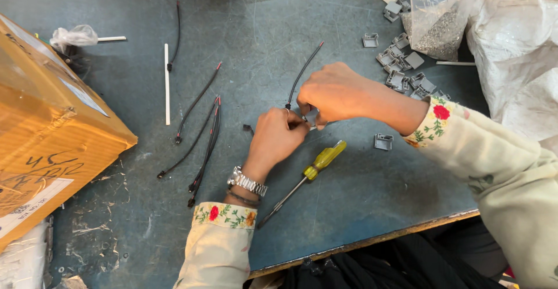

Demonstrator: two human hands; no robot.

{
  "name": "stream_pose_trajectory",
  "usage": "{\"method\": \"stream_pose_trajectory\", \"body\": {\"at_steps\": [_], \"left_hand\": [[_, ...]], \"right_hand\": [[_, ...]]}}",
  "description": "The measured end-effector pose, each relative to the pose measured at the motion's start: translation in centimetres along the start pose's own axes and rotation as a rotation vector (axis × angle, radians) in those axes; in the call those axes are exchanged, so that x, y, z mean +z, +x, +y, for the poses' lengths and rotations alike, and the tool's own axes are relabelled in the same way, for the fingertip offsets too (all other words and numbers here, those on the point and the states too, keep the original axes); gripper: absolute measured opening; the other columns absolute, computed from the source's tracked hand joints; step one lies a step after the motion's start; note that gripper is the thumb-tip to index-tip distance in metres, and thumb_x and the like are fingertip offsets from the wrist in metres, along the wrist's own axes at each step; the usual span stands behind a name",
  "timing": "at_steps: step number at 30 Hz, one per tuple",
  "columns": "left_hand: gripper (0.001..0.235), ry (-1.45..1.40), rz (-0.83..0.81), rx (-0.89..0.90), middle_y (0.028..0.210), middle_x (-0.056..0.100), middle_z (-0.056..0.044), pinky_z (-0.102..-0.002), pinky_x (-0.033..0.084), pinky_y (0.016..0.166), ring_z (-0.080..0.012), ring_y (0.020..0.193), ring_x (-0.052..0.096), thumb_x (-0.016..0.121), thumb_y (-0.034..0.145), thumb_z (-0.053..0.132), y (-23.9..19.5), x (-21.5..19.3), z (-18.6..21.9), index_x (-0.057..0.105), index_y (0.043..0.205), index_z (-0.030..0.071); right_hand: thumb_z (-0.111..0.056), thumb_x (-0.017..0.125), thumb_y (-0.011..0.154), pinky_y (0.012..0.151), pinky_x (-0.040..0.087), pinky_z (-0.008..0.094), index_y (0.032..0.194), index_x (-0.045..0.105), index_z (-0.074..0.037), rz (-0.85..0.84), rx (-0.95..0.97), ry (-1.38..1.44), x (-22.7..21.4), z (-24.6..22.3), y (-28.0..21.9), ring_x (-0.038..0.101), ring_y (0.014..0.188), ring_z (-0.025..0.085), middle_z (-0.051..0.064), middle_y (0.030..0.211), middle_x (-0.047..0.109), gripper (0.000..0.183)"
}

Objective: The person assembles components into small white plastic rectangular casings, using a screwdriver to secure wired connections for each unit.

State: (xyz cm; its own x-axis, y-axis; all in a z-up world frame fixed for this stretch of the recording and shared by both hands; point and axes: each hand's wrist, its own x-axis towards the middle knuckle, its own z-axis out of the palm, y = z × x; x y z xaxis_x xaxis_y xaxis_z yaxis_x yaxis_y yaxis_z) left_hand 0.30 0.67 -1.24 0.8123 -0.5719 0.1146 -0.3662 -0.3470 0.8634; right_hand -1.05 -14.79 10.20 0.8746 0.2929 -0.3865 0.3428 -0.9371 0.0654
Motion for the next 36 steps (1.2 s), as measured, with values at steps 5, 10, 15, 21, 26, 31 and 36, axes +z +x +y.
{"method": "stream_pose_trajectory", "body": {"at_steps": [5,10,15,21,26,31,36], "left_hand": [[0.031,-0.111,-0.175,-0.212,0.056,0.071,-0.005,-0.030,0.047,0.045,-0.0109,0.042,0.059,0.079,0.079,0.031,1.3,-1.0,0.1,0.080,0.070,0.001],[0.027,-0.253,-0.233,-0.269,0.054,0.069,-0.006,-0.026,0.039,0.037,-0.0069,0.038,0.053,0.081,0.078,0.026,2.1,-0.9,-0.1,0.077,0.070,0.000],[0.027,-0.304,-0.200,-0.296,0.053,0.068,-0.006,-0.027,0.037,0.037,-0.0071,0.038,0.052,0.080,0.079,0.024,1.8,-0.2,-0.8,0.076,0.069,-0.001],[0.029,-0.266,-0.175,-0.244,0.054,0.068,-0.005,-0.026,0.039,0.039,-0.0069,0.039,0.052,0.081,0.079,0.028,1.4,-0.8,0.0,0.077,0.072,0.000],[0.028,-0.329,-0.329,-0.135,0.067,0.073,-0.006,-0.026,0.053,0.051,-0.0093,0.053,0.068,0.076,0.084,0.030,0.6,-2.4,-1.0,0.079,0.081,0.002],[0.022,0.082,-0.169,0.097,0.080,0.078,-0.012,-0.033,0.057,0.068,-0.0206,0.071,0.076,0.080,0.076,0.023,0.2,-3.8,-1.7,0.082,0.088,0.005],[0.021,0.139,-0.162,0.117,0.082,0.077,-0.013,-0.036,0.057,0.072,-0.0253,0.074,0.076,0.078,0.075,0.021,0.2,-3.8,-1.5,0.081,0.088,0.006]], "right_hand": [[-0.031,0.090,0.065,0.073,0.056,0.044,0.103,0.080,-0.022,0.025,-0.015,-0.023,-0.2,0.0,-0.2,0.072,0.090,0.031,0.007,0.090,0.077,0.040],[-0.033,0.089,0.066,0.074,0.056,0.044,0.103,0.080,-0.023,0.026,-0.032,0.006,0.1,0.3,-0.3,0.073,0.090,0.029,0.006,0.089,0.077,0.040],[-0.031,0.088,0.065,0.076,0.055,0.044,0.102,0.080,-0.024,0.079,-0.043,0.052,0.9,0.8,-0.6,0.072,0.095,0.027,0.003,0.095,0.077,0.038],[-0.036,0.086,0.064,0.076,0.053,0.049,0.104,0.076,-0.020,0.340,-0.212,0.029,1.7,0.5,-2.4,0.069,0.095,0.029,0.002,0.101,0.072,0.045],[-0.043,0.078,0.086,0.088,0.053,0.041,0.117,0.070,-0.017,0.503,-0.501,0.382,6.4,-3.8,-8.5,0.065,0.101,0.027,0.003,0.108,0.067,0.041],[-0.026,0.073,0.090,0.093,0.051,0.043,0.115,0.061,-0.012,0.669,-0.614,0.270,11.2,-5.4,-8.1,0.065,0.106,0.029,0.007,0.110,0.066,0.031],[-0.017,0.056,0.113,0.085,0.049,0.035,0.102,0.045,-0.014,0.892,-0.512,0.900,13.0,-3.6,-6.9,0.060,0.096,0.021,0.004,0.102,0.064,0.016]]}}
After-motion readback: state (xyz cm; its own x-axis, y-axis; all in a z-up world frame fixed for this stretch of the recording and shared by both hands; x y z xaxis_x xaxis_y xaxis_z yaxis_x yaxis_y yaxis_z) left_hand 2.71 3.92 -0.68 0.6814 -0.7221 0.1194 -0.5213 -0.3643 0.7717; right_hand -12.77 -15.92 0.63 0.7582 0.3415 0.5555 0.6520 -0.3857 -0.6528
